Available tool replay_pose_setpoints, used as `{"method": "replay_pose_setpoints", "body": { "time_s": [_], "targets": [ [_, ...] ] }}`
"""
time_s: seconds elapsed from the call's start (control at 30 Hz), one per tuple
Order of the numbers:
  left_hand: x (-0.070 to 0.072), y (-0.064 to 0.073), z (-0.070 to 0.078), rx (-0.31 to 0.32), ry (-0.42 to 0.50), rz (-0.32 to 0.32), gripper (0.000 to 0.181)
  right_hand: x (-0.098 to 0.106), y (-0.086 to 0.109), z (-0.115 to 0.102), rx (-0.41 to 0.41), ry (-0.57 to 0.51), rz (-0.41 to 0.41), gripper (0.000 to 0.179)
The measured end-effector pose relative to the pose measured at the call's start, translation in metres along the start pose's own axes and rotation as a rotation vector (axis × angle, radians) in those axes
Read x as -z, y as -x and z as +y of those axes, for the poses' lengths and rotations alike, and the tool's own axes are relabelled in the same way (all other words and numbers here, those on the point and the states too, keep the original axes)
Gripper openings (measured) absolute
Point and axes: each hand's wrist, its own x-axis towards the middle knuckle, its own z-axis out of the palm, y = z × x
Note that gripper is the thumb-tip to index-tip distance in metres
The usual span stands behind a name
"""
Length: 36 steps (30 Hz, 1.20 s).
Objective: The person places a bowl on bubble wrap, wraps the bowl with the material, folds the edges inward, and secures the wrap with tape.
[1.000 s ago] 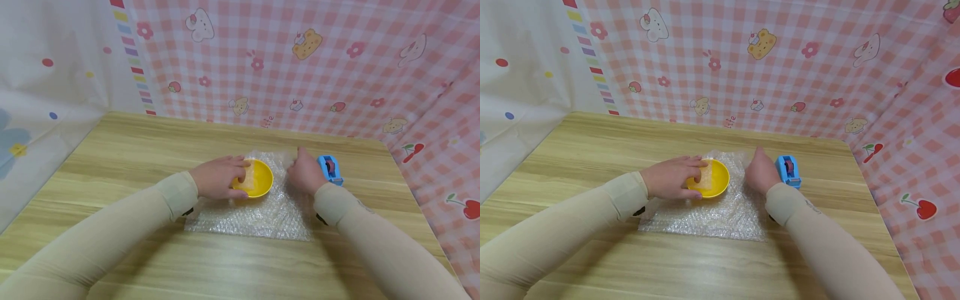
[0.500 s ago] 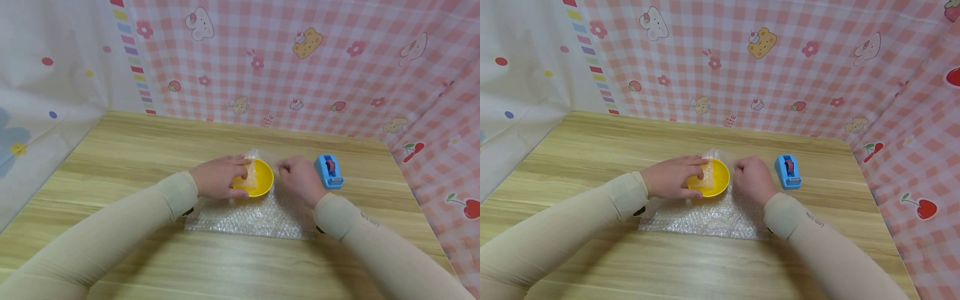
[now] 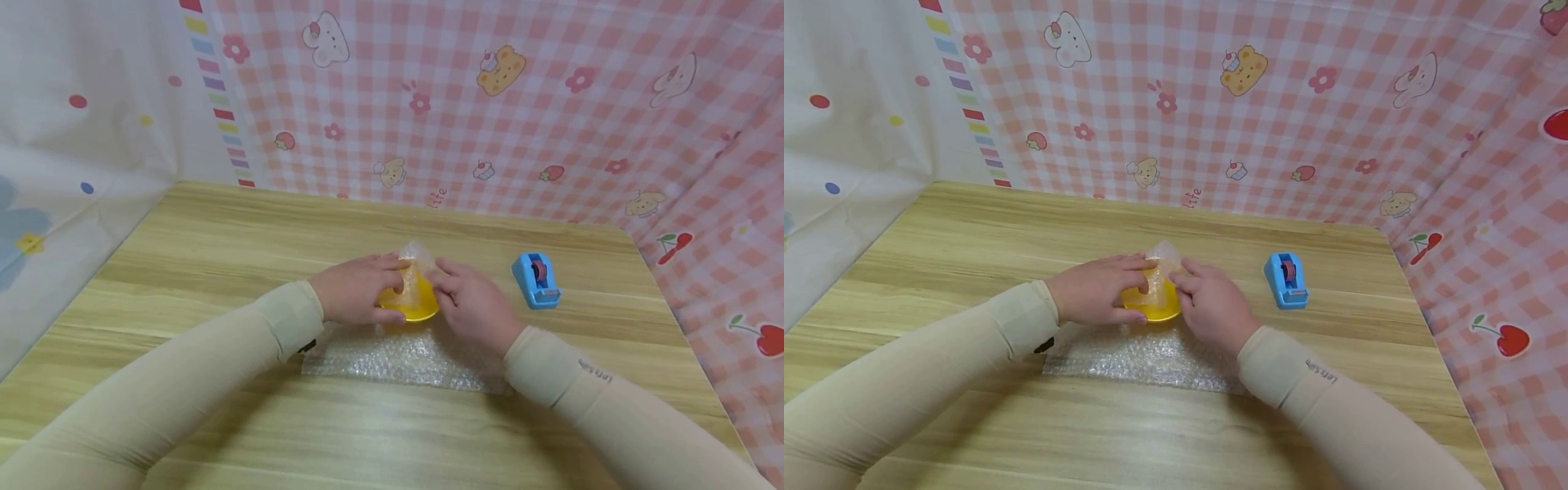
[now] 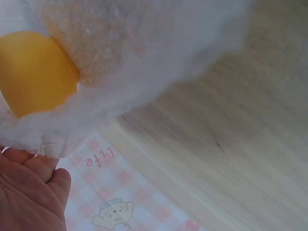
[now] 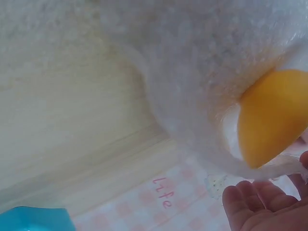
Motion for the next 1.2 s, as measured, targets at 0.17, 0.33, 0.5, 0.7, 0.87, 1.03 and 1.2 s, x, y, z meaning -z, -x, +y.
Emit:
{"method": "replay_pose_setpoints", "body": {
  "time_s": [0.17,0.33,0.5,0.7,0.87,1.03,1.2],
  "targets": [
    [-0.001,0.0,-0.001,0.004,0.022,0.039,0.049,-0.003,0.003,-0.006,0.058,0.037,-0.011,0.039],
    [-0.002,-0.001,0.0,0.002,0.047,0.069,0.047,-0.008,0.004,-0.01,0.078,0.076,-0.035,0.039],
    [-0.001,-0.001,0.0,0.017,0.087,0.097,0.048,-0.013,0.004,-0.011,0.112,0.061,-0.037,0.038],
    [0.0,0.0,0.001,0.035,0.114,0.104,0.051,-0.019,0.002,-0.01,0.103,0.027,-0.065,0.038],
    [0.0,0.0,0.0,0.038,0.13,0.106,0.052,-0.022,0.001,-0.009,0.08,-0.007,-0.105,0.041],
    [0.0,0.0,-0.001,0.027,0.142,0.12,0.052,-0.025,0.001,-0.009,0.105,0.033,-0.13,0.053],
    [0.0,0.0,-0.001,0.023,0.126,0.118,0.053,-0.025,0.001,-0.007,0.104,0.007,-0.169,0.077]
  ]
}}
